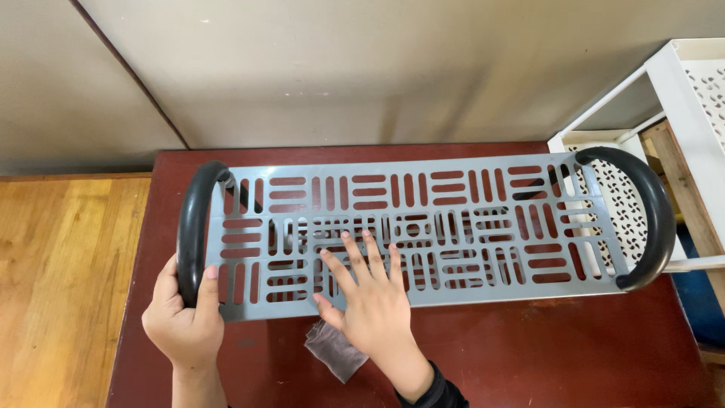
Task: The person assembles a two-tier plastic storage rack by inserting black tubular legs into the perforated shelves and attaching curved handles. They then handle a white perforated tray, inserting white legs into its corners.
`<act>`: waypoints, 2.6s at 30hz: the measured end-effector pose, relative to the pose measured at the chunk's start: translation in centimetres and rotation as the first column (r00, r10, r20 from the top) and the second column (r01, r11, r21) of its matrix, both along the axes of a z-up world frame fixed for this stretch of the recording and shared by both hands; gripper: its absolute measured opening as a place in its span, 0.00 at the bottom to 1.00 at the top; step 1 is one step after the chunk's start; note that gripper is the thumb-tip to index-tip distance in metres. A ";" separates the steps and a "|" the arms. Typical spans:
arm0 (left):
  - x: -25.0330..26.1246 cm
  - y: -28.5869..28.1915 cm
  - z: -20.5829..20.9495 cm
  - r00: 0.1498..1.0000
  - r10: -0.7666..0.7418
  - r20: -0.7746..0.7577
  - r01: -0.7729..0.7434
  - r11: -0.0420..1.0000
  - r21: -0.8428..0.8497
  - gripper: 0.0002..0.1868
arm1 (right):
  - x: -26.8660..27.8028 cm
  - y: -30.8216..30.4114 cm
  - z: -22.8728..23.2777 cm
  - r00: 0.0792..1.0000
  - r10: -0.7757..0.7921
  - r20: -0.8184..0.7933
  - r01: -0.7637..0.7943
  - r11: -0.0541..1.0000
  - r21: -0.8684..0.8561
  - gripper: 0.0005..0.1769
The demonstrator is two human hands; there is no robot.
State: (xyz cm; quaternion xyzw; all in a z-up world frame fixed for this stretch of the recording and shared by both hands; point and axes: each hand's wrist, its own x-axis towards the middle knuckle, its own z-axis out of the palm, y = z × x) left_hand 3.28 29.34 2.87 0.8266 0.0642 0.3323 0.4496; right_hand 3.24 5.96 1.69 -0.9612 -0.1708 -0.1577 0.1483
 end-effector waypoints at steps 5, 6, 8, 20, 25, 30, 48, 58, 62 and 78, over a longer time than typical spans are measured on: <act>-0.4 0.3 0.8 0.998 0.049 -0.028 -0.050 0.998 -0.032 0.16 | 0.0 0.0 0.0 1.000 -0.002 0.003 0.002 1.000 0.005 0.34; -0.6 0.2 1.2 1.000 0.022 -0.020 -0.022 1.000 -0.015 0.17 | 0.0 0.0 0.0 1.000 -0.003 0.003 0.003 1.000 0.008 0.34; -0.7 -0.3 1.9 0.999 -0.033 -0.003 0.033 0.999 0.021 0.18 | 0.0 0.0 0.1 1.000 -0.003 0.004 0.003 1.000 0.015 0.34; 1.1 -7.3 2.7 0.944 -0.326 -0.056 0.295 0.754 0.586 0.23 | -1.2 -2.1 1.1 0.980 0.054 0.194 -0.151 0.835 0.530 0.07; 0.9 -9.6 2.8 0.907 -0.411 -0.090 0.366 0.665 0.651 0.25 | -2.0 -7.1 2.3 0.978 -0.020 0.209 -0.102 0.825 0.556 0.05; 0.6 -13.1 3.1 0.900 -0.429 -0.077 0.370 0.660 0.654 0.22 | -2.2 -13.7 3.3 0.961 -0.163 0.224 0.017 0.843 0.538 0.04; -3.4 -28.8 1.8 0.743 -0.628 -0.231 0.621 0.518 0.588 0.40 | -3.7 -30.5 3.7 0.740 -0.546 0.392 0.305 0.793 0.528 0.19; -3.1 -34.7 -1.4 0.825 -0.491 -0.279 0.543 0.555 0.629 0.38 | -3.8 -32.7 -1.0 0.849 -0.529 0.022 0.377 0.634 0.675 0.17; -3.3 -34.7 -1.9 0.845 -0.487 -0.222 0.506 0.590 0.630 0.35 | -3.6 -33.2 -1.6 0.860 -0.510 0.018 0.380 0.664 0.644 0.16; -3.3 -34.9 -2.0 0.871 -0.467 -0.153 0.447 0.623 0.641 0.33 | -3.2 -34.5 -1.4 0.927 -0.373 0.030 0.205 0.575 0.792 0.15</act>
